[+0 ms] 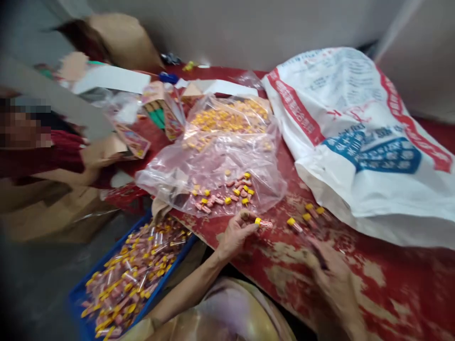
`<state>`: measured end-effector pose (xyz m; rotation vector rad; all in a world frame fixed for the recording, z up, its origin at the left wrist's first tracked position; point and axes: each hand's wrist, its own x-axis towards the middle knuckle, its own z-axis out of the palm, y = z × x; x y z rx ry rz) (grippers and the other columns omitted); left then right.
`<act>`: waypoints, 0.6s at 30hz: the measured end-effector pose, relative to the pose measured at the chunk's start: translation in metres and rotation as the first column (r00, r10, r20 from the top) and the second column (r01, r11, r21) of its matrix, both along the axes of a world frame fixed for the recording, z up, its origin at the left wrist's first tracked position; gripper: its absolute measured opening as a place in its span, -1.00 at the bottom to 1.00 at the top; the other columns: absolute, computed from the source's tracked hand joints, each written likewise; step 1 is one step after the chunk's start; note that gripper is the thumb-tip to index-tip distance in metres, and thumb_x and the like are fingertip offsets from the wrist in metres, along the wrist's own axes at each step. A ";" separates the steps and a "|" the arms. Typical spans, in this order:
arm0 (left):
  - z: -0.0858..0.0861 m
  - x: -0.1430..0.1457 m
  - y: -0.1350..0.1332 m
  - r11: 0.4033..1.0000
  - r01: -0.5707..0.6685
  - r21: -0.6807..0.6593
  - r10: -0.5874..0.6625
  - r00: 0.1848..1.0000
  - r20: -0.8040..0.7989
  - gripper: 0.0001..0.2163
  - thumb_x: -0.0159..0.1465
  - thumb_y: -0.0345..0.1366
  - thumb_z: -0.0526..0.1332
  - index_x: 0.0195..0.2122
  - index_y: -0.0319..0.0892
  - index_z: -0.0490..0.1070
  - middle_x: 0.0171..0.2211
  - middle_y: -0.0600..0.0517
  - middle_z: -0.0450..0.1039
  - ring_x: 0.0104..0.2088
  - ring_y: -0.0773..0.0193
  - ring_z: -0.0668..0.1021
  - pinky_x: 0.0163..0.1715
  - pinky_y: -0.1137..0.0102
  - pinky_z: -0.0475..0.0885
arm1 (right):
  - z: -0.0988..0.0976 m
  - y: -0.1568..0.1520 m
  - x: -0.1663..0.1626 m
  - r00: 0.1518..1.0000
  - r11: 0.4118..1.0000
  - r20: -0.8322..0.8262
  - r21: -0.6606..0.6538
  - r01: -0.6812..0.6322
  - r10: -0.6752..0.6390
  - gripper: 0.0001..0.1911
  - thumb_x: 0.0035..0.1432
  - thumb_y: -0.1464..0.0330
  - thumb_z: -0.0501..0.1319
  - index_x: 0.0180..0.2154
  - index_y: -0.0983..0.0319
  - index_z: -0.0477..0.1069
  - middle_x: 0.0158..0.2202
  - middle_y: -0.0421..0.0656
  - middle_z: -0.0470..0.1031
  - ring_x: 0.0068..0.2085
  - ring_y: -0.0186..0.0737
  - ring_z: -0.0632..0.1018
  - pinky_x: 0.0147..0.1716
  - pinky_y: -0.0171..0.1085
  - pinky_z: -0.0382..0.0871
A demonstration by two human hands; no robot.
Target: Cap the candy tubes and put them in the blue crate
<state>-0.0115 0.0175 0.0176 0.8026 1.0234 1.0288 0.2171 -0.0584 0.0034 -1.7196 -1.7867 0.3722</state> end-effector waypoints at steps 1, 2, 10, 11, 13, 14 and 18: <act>0.000 0.004 -0.003 0.999 0.046 -0.015 -0.046 0.999 -0.003 -0.73 -0.02 -0.26 0.36 -0.35 -0.22 0.36 -0.45 0.12 0.38 -0.49 0.44 0.40 -0.43 0.50 0.32 | 0.000 -0.006 -0.003 0.999 0.999 -0.019 0.000 -0.035 0.035 -0.67 0.29 0.18 0.05 -0.05 0.23 0.38 -0.11 -0.10 0.49 -0.12 -0.23 0.52 -0.15 -0.28 0.43; -0.001 0.008 -0.006 0.996 0.084 -0.029 -0.084 0.996 0.003 -0.74 -0.01 -0.25 0.36 -0.35 -0.22 0.36 -0.47 0.12 0.39 -0.50 0.44 0.40 -0.44 0.49 0.32 | 0.001 -0.007 -0.008 0.996 0.997 -0.041 0.005 -0.079 0.079 -0.69 0.30 0.21 0.05 -0.04 0.22 0.38 -0.10 -0.10 0.49 -0.10 -0.24 0.52 -0.15 -0.31 0.42; -0.006 0.023 -0.027 0.981 0.162 -0.104 -0.160 0.987 0.027 -0.69 0.01 -0.14 0.37 -0.31 -0.24 0.43 -0.45 0.07 0.43 -0.49 0.39 0.46 -0.36 0.43 0.38 | -0.004 0.009 -0.039 0.974 0.970 -0.004 0.092 -0.226 0.227 -0.73 0.33 0.30 0.01 -0.05 0.28 0.33 -0.21 -0.07 0.48 -0.24 -0.27 0.53 -0.29 -0.34 0.40; -0.006 0.024 -0.029 0.983 0.155 -0.100 -0.154 0.988 0.014 -0.69 0.03 -0.13 0.35 -0.28 -0.24 0.44 -0.41 0.06 0.42 -0.48 0.39 0.46 -0.35 0.42 0.39 | -0.005 0.008 -0.042 0.978 0.971 0.022 0.119 -0.208 0.207 -0.74 0.33 0.29 0.00 -0.07 0.29 0.33 -0.24 -0.07 0.47 -0.27 -0.27 0.52 -0.33 -0.34 0.38; -0.007 0.026 -0.032 0.985 0.151 -0.082 -0.152 0.988 -0.001 -0.70 0.07 -0.15 0.32 -0.23 -0.23 0.45 -0.34 0.05 0.40 -0.42 0.37 0.46 -0.31 0.42 0.39 | -0.006 0.005 -0.047 0.984 0.974 0.090 0.153 -0.166 0.154 -0.74 0.34 0.28 0.00 -0.11 0.31 0.32 -0.29 -0.08 0.46 -0.32 -0.27 0.51 -0.39 -0.35 0.34; -0.007 0.027 -0.033 0.984 0.162 -0.073 -0.163 0.987 -0.001 -0.71 0.08 -0.16 0.30 -0.22 -0.22 0.45 -0.32 0.04 0.39 -0.40 0.37 0.46 -0.30 0.42 0.39 | -0.007 0.004 -0.049 0.984 0.976 0.127 0.163 -0.146 0.126 -0.75 0.34 0.29 0.00 -0.12 0.32 0.32 -0.31 -0.08 0.45 -0.34 -0.28 0.50 -0.41 -0.34 0.32; -0.009 0.026 -0.027 0.945 0.325 0.042 -0.311 0.930 -0.195 -0.82 0.16 -0.24 0.19 -0.29 -0.21 0.47 -0.38 0.04 0.37 -0.36 0.31 0.43 -0.27 0.38 0.34 | 0.001 0.002 -0.048 0.950 0.983 0.298 0.122 -0.133 0.092 -0.69 0.36 0.26 -0.07 -0.23 0.30 0.34 -0.40 -0.13 0.42 -0.44 -0.31 0.47 -0.48 -0.33 0.20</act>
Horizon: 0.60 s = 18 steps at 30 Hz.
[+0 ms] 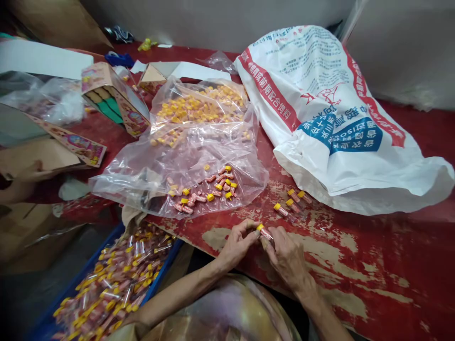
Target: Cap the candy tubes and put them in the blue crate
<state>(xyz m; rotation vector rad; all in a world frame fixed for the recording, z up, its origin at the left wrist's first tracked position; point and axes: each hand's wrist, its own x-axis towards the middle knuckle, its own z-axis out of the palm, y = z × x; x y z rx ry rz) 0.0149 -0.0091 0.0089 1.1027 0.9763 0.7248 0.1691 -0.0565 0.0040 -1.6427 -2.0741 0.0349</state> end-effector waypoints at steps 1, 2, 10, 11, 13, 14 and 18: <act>0.000 0.000 0.002 0.994 0.075 0.076 -0.068 0.994 -0.086 -0.84 0.18 -0.27 0.16 -0.32 -0.21 0.49 -0.39 0.03 0.37 -0.34 0.29 0.42 -0.25 0.37 0.33 | 0.004 0.001 0.002 0.997 0.999 0.071 -0.054 0.002 0.002 -0.69 0.36 0.26 -0.07 -0.29 0.28 0.34 -0.44 -0.16 0.41 -0.49 -0.31 0.45 -0.51 -0.31 0.15; 0.000 0.000 0.005 0.978 0.152 0.144 -0.127 0.978 -0.166 -0.84 0.19 -0.31 0.14 -0.35 -0.20 0.50 -0.39 0.02 0.37 -0.31 0.27 0.42 -0.23 0.36 0.32 | 0.009 0.002 0.003 0.988 0.991 0.157 -0.132 0.014 0.007 -0.69 0.34 0.26 -0.05 -0.35 0.26 0.34 -0.48 -0.17 0.40 -0.53 -0.31 0.43 -0.54 -0.29 0.09; -0.003 -0.011 0.014 0.980 0.045 0.196 0.003 0.971 -0.237 -0.81 0.17 -0.37 0.10 -0.27 -0.21 0.48 -0.30 -0.02 0.38 -0.24 0.23 0.42 -0.16 0.34 0.30 | 0.041 0.028 -0.010 0.893 0.773 0.420 -0.616 0.149 0.163 -0.76 0.17 0.56 0.00 -0.30 0.26 0.41 -0.36 -0.05 0.49 -0.41 -0.13 0.54 -0.54 -0.27 0.07; -0.004 -0.013 0.015 0.984 0.020 0.177 0.020 0.974 -0.225 -0.82 0.18 -0.36 0.10 -0.30 -0.22 0.48 -0.33 -0.02 0.38 -0.26 0.24 0.42 -0.18 0.34 0.30 | 0.041 0.030 -0.011 0.888 0.751 0.428 -0.639 0.164 0.170 -0.75 0.17 0.57 -0.01 -0.29 0.26 0.42 -0.35 -0.04 0.50 -0.41 -0.12 0.54 -0.55 -0.27 0.07; -0.007 -0.013 0.015 0.989 -0.016 0.146 0.047 0.977 -0.206 -0.83 0.17 -0.35 0.10 -0.34 -0.22 0.48 -0.38 0.00 0.37 -0.30 0.26 0.42 -0.21 0.36 0.29 | 0.036 0.031 -0.012 0.884 0.754 0.430 -0.638 0.153 0.185 -0.74 0.16 0.56 0.00 -0.27 0.26 0.43 -0.33 -0.03 0.51 -0.40 -0.11 0.55 -0.55 -0.27 0.08; -0.008 -0.013 0.014 0.991 -0.032 0.133 0.059 0.978 -0.201 -0.84 0.17 -0.34 0.10 -0.36 -0.22 0.48 -0.39 0.01 0.37 -0.31 0.27 0.41 -0.23 0.37 0.29 | 0.032 0.030 -0.011 0.886 0.781 0.423 -0.611 0.127 0.187 -0.75 0.15 0.56 0.01 -0.26 0.26 0.43 -0.32 -0.03 0.51 -0.40 -0.10 0.56 -0.55 -0.27 0.10; -0.012 -0.009 0.015 0.993 -0.091 0.074 0.103 0.980 -0.173 -0.85 0.16 -0.35 0.11 -0.37 -0.22 0.48 -0.47 0.05 0.34 -0.40 0.31 0.39 -0.32 0.40 0.29 | 0.009 0.021 0.000 0.917 0.882 0.376 -0.467 0.060 0.136 -0.80 0.17 0.49 0.02 -0.35 0.24 0.41 -0.42 -0.09 0.50 -0.49 -0.14 0.54 -0.59 -0.28 0.09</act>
